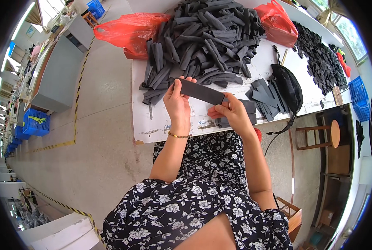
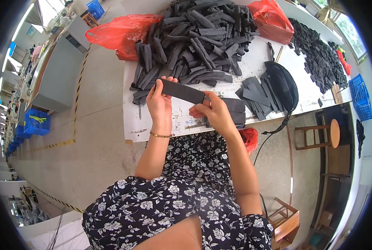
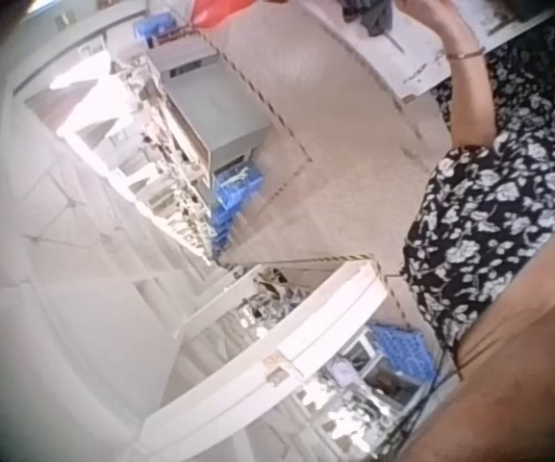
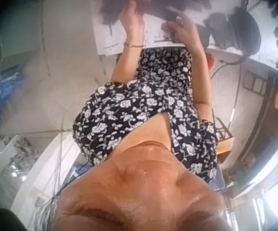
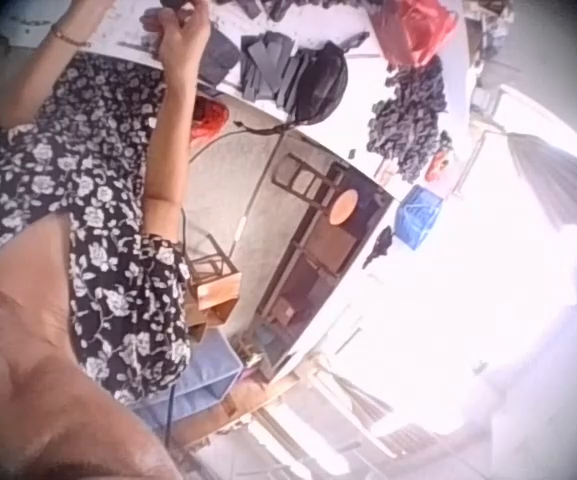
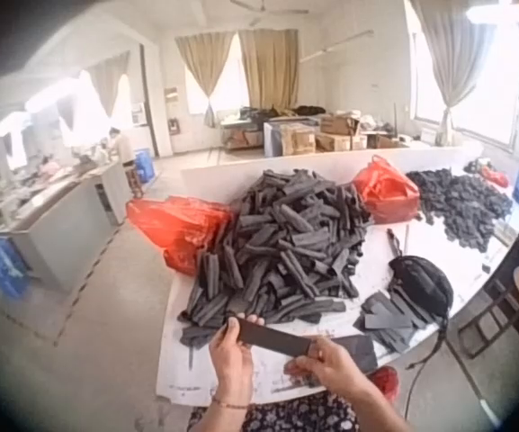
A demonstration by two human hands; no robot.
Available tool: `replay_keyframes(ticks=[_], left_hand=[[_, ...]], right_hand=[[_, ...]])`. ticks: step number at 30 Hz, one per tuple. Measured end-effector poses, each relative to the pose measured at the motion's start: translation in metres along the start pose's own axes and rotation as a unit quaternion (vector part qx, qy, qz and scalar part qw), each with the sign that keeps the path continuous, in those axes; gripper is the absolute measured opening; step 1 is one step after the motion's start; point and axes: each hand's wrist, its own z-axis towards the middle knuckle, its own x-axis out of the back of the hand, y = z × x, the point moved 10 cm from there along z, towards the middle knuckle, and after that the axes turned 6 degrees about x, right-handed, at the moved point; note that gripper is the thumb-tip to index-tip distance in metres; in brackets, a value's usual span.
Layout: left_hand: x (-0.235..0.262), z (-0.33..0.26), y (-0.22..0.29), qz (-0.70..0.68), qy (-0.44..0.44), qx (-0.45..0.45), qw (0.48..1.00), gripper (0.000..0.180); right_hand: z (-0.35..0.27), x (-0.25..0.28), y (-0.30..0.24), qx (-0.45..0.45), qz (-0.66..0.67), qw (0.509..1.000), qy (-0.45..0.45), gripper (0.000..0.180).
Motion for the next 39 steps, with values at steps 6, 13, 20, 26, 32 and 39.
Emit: replay_keyframes(ticks=[6, 13, 20, 26, 32, 39], left_hand=[[-0.006, 0.009, -0.006, -0.027, -0.067, 0.019, 0.997, 0.024], [0.011, 0.006, -0.015, -0.037, 0.011, 0.079, 0.996, 0.035], [-0.011, -0.015, -0.004, 0.081, -0.032, 0.051, 0.995, 0.017], [-0.016, -0.022, -0.01, 0.117, -0.057, 0.059, 0.99, 0.017], [-0.015, -0.024, -0.03, 0.118, -0.061, 0.084, 0.988, 0.016], [-0.006, -0.018, -0.032, 0.122, -0.038, 0.125, 0.984, 0.012]], right_hand=[[0.003, 0.02, -0.013, 0.097, -0.098, 0.984, 0.114, 0.024], [-0.053, -0.015, -0.095, 0.49, -0.444, 0.722, 0.205, 0.027], [-0.043, -0.03, -0.074, 0.466, -0.522, 0.712, 0.058, 0.056], [-0.018, 0.037, -0.001, 0.127, -0.024, 0.982, 0.136, 0.047], [-0.021, 0.037, 0.037, 0.054, 0.094, 0.984, 0.144, 0.028], [-0.021, 0.071, -0.005, 0.147, -0.136, 0.966, 0.164, 0.032]])
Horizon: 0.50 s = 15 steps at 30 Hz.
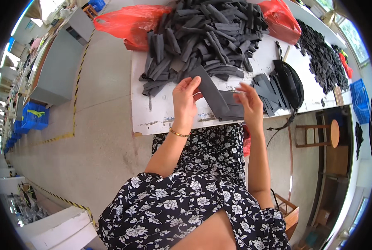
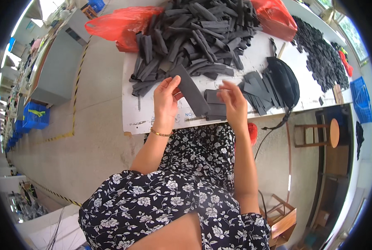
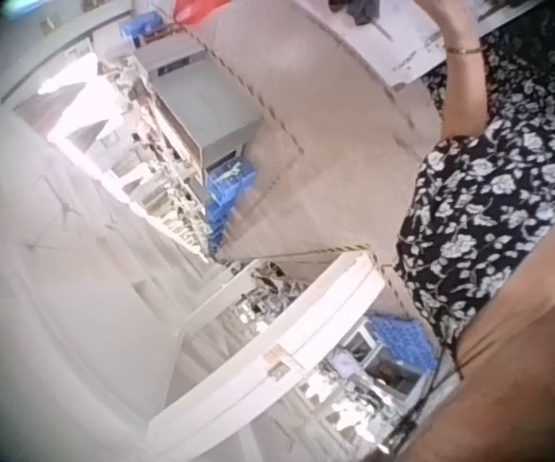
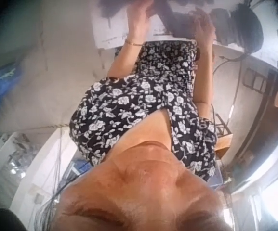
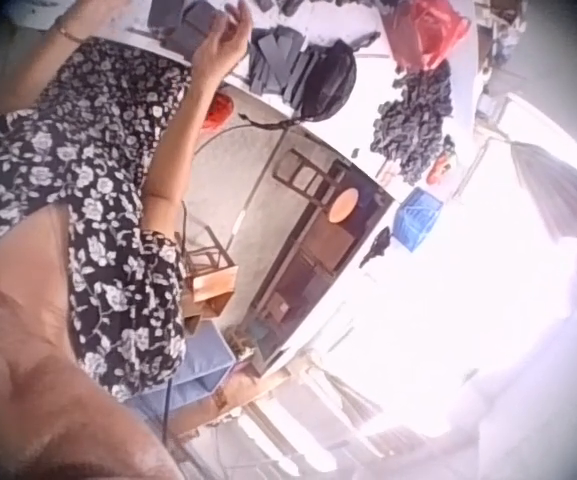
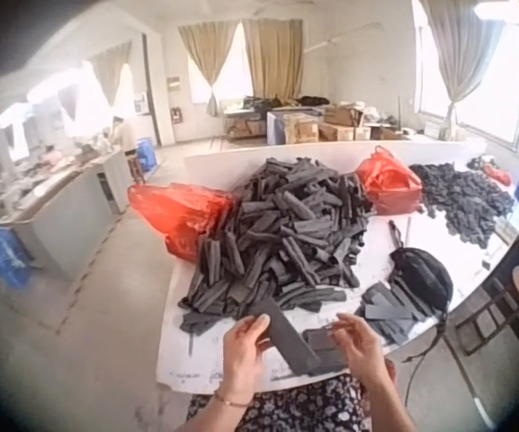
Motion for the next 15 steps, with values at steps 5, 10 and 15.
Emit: replay_keyframes(ticks=[5, 10, 15], left_hand=[[-0.007, 0.008, -0.038, -0.032, -0.065, 0.107, 0.992, 0.013], [-0.002, -0.01, -0.059, 0.111, -0.09, 0.171, 0.975, 0.043], [-0.065, -0.036, 0.024, 0.033, -0.251, -0.124, 0.96, 0.057]], right_hand=[[-0.002, -0.047, -0.061, 0.206, -0.07, 0.965, -0.146, 0.055], [0.001, -0.035, -0.055, 0.088, 0.027, 0.995, -0.028, 0.01], [-0.005, -0.051, -0.036, -0.017, 0.01, 0.998, -0.054, 0.018]])
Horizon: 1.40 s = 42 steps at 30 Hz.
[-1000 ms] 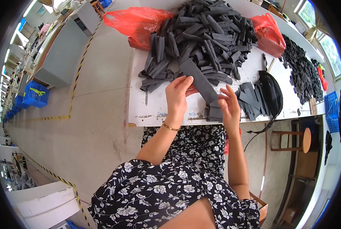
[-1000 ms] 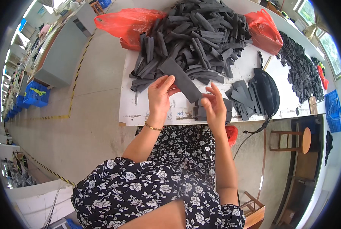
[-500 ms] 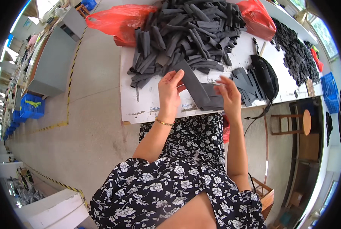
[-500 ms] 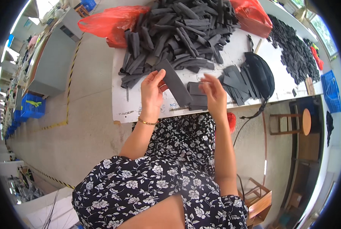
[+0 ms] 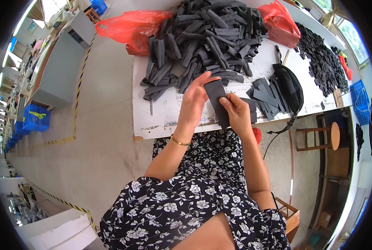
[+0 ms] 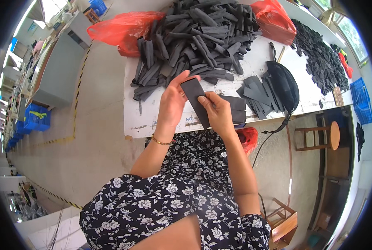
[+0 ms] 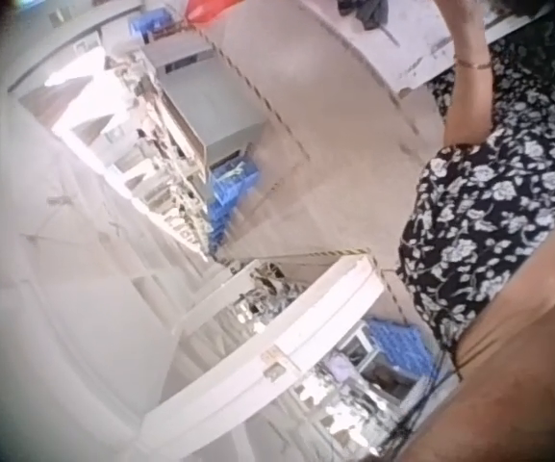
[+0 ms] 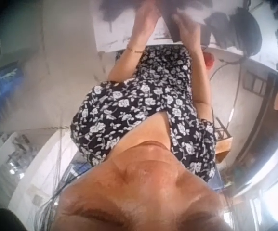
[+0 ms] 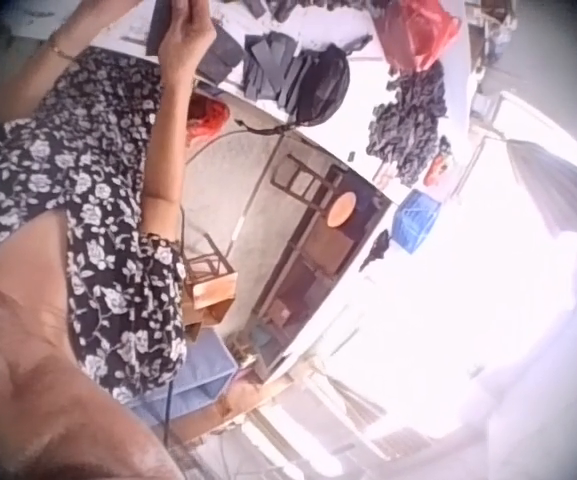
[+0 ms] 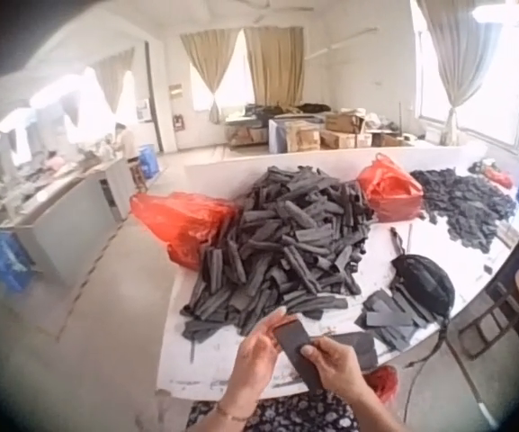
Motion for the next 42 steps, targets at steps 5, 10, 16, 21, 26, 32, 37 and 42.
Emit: replay_keyframes(ticks=[5, 10, 16, 21, 26, 32, 37, 42], left_hand=[[-0.005, 0.004, -0.024, -0.051, 0.033, 0.088, 0.994, 0.03], [0.005, -0.003, -0.035, -0.079, 0.082, 0.118, 0.987, 0.024], [0.006, -0.004, -0.039, -0.092, 0.089, 0.124, 0.984, 0.023], [0.04, -0.001, -0.032, -0.17, 0.169, 0.105, 0.965, 0.022], [0.063, 0.006, -0.021, -0.229, 0.209, 0.06, 0.949, 0.019], [0.089, 0.003, -0.037, -0.274, 0.26, 0.049, 0.925, 0.02], [0.077, 0.01, -0.032, -0.254, 0.22, 0.029, 0.941, 0.025], [0.071, 0.011, -0.047, -0.251, 0.214, 0.03, 0.944, 0.033]], right_hand=[[-0.004, -0.012, 0.01, 0.027, -0.029, 0.999, 0.016, 0.02], [-0.004, -0.016, 0.008, 0.008, -0.054, 0.998, 0.019, 0.018], [-0.005, -0.014, 0.016, -0.008, -0.059, 0.998, 0.013, 0.019], [-0.013, -0.012, 0.01, -0.038, -0.045, 0.998, -0.027, 0.02], [-0.027, -0.005, 0.031, -0.068, -0.07, 0.995, 0.002, 0.017], [-0.033, -0.008, 0.026, -0.037, -0.098, 0.994, 0.034, 0.014], [-0.027, -0.002, 0.037, -0.184, 0.298, 0.935, 0.057, 0.038], [-0.021, 0.002, 0.047, -0.077, 0.14, 0.987, 0.028, 0.043]])
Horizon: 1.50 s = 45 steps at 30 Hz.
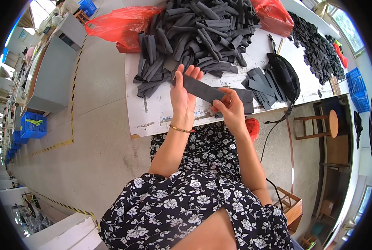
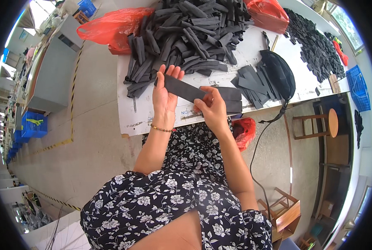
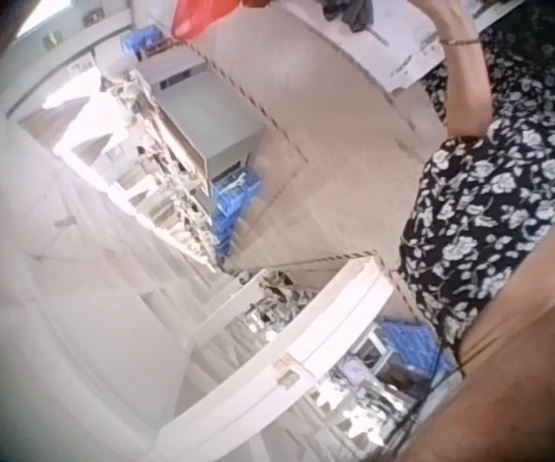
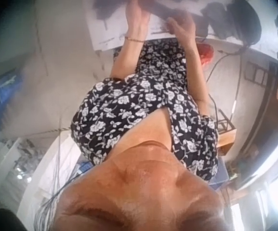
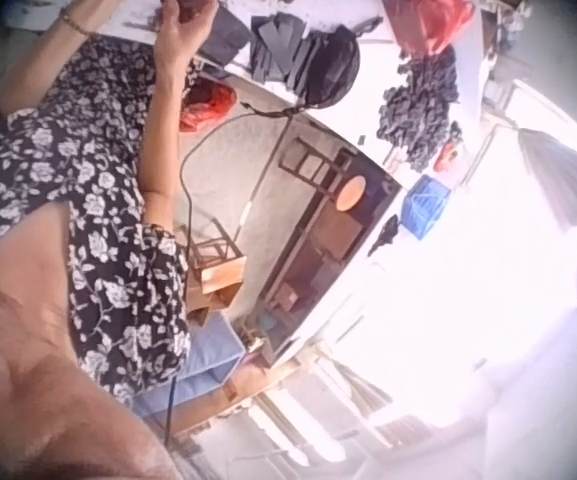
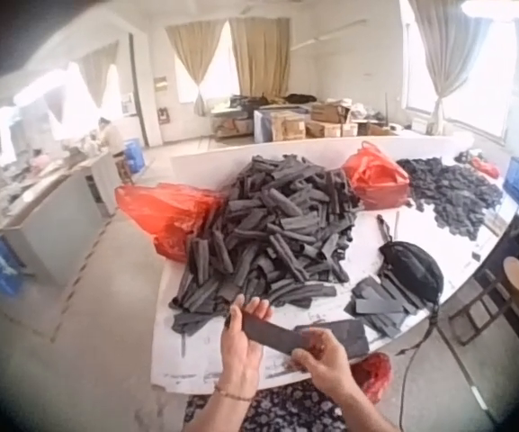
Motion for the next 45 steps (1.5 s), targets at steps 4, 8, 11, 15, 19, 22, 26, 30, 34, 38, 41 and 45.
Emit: replay_keyframes(ticks=[4, 8, 11, 15, 19, 22, 26, 30, 34, 38, 41, 45], left_hand=[[0.035, 0.007, -0.015, -0.098, 0.062, 0.07, 0.991, 0.035], [0.042, 0.003, 0.084, 0.032, 0.063, -0.152, 0.986, 0.034], [0.062, 0.0, 0.135, 0.178, 0.153, -0.242, 0.941, 0.032], [0.081, 0.0, 0.191, 0.383, 0.223, -0.334, 0.831, 0.018], [0.05, 0.019, 0.194, 0.632, 0.154, -0.355, 0.671, 0.014], [0.054, 0.039, 0.205, 0.71, 0.183, -0.395, 0.553, 0.015], [0.031, 0.096, 0.175, 0.797, 0.113, -0.348, 0.48, 0.019], [0.076, 0.145, 0.162, 0.916, 0.087, -0.144, 0.363, 0.023], [0.059, 0.136, 0.138, 0.873, 0.077, -0.119, 0.466, 0.021], [0.065, 0.112, 0.147, 0.711, 0.058, -0.108, 0.693, 0.029], [0.051, 0.082, 0.104, 0.489, 0.047, 0.037, 0.87, 0.029], [0.044, 0.057, 0.064, 0.306, -0.01, 0.139, 0.942, 0.031]], right_hand=[[-0.001, 0.021, -0.008, 0.003, -0.083, 0.996, 0.035, 0.038], [-0.006, 0.102, -0.012, -0.082, -0.09, 0.992, 0.043, 0.043], [-0.012, 0.134, 0.01, -0.145, -0.135, 0.98, -0.004, 0.047], [-0.011, 0.147, 0.014, -0.154, -0.298, 0.941, 0.036, 0.048], [0.003, 0.209, -0.026, -0.027, -0.487, 0.852, 0.192, 0.028], [0.036, 0.238, -0.033, 0.052, -0.537, 0.805, 0.247, 0.018], [0.075, 0.254, 0.005, 0.063, -0.593, 0.785, 0.167, 0.018], [0.081, 0.209, 0.019, 0.051, -0.685, 0.726, 0.049, 0.04], [0.07, 0.19, 0.053, 0.163, -0.82, 0.545, -0.053, 0.023], [0.067, 0.186, 0.061, 0.2, -0.818, 0.527, -0.118, 0.009], [0.064, 0.2, 0.044, 0.184, -0.822, 0.528, -0.109, 0.01], [0.06, 0.173, -0.053, 0.342, -0.768, 0.536, 0.076, 0.039]])
